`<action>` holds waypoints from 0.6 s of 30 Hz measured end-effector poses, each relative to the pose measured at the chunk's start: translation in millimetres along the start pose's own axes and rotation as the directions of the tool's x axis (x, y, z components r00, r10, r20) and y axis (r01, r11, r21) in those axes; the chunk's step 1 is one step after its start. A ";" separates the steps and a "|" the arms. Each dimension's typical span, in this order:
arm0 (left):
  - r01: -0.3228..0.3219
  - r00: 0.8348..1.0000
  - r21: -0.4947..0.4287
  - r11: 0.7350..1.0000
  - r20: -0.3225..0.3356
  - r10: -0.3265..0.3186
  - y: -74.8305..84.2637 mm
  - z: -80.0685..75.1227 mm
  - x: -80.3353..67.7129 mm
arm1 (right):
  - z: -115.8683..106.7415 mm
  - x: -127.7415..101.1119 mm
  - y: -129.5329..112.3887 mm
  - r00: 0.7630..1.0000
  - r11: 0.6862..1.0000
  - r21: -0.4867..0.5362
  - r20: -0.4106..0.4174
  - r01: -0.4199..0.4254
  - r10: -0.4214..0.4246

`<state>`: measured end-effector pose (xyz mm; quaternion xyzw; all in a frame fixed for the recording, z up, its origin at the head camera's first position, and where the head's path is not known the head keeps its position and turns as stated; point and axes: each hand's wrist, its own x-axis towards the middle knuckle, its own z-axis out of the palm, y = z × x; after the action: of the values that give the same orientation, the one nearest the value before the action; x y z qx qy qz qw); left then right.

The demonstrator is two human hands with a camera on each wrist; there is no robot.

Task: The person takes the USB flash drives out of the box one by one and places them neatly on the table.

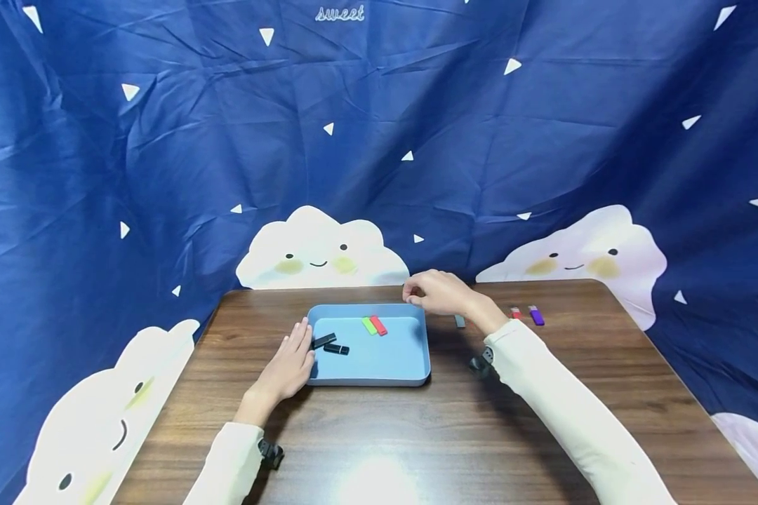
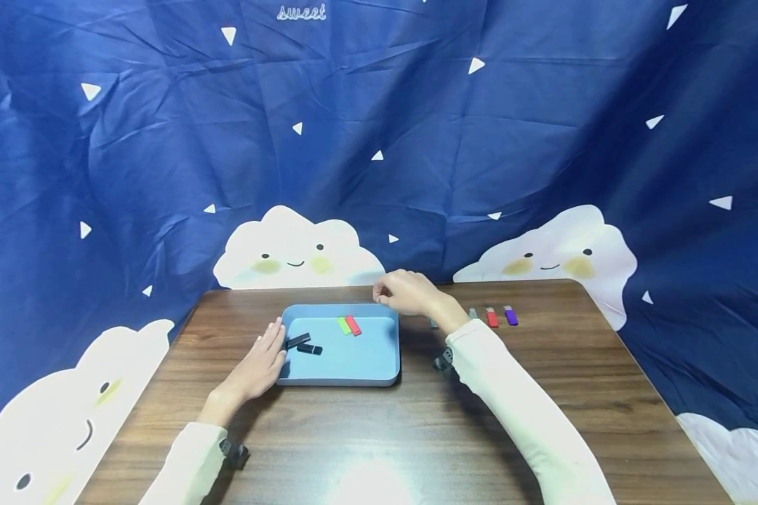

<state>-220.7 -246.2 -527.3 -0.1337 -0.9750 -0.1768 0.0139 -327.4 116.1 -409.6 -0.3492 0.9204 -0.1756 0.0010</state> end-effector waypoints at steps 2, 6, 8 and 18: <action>-0.002 1.000 -0.004 1.000 0.005 0.002 -3.9 3.6 1.1 | 3.9 4.8 -3.8 1.000 1.000 -0.006 0.013 0.008 -0.007; -0.007 1.000 -0.011 1.000 -0.004 0.007 -9.2 8.2 2.9 | 9.4 14.2 -12.1 1.000 1.000 -0.013 0.020 0.015 -0.014; -0.012 1.000 -0.010 1.000 -0.011 0.012 -8.8 7.7 2.7 | 11.5 18.9 -14.9 1.000 1.000 -0.016 0.023 0.021 -0.021; -0.035 0.998 -0.026 0.999 -0.047 0.034 -4.1 4.8 0.7 | 25.4 42.2 -22.4 0.998 1.000 -0.021 0.063 0.023 -0.021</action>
<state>-222.4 -248.0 -533.1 -0.1465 -0.9695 -0.1927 0.0376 -341.7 65.3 -421.1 -0.3648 0.9179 -0.1545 0.0241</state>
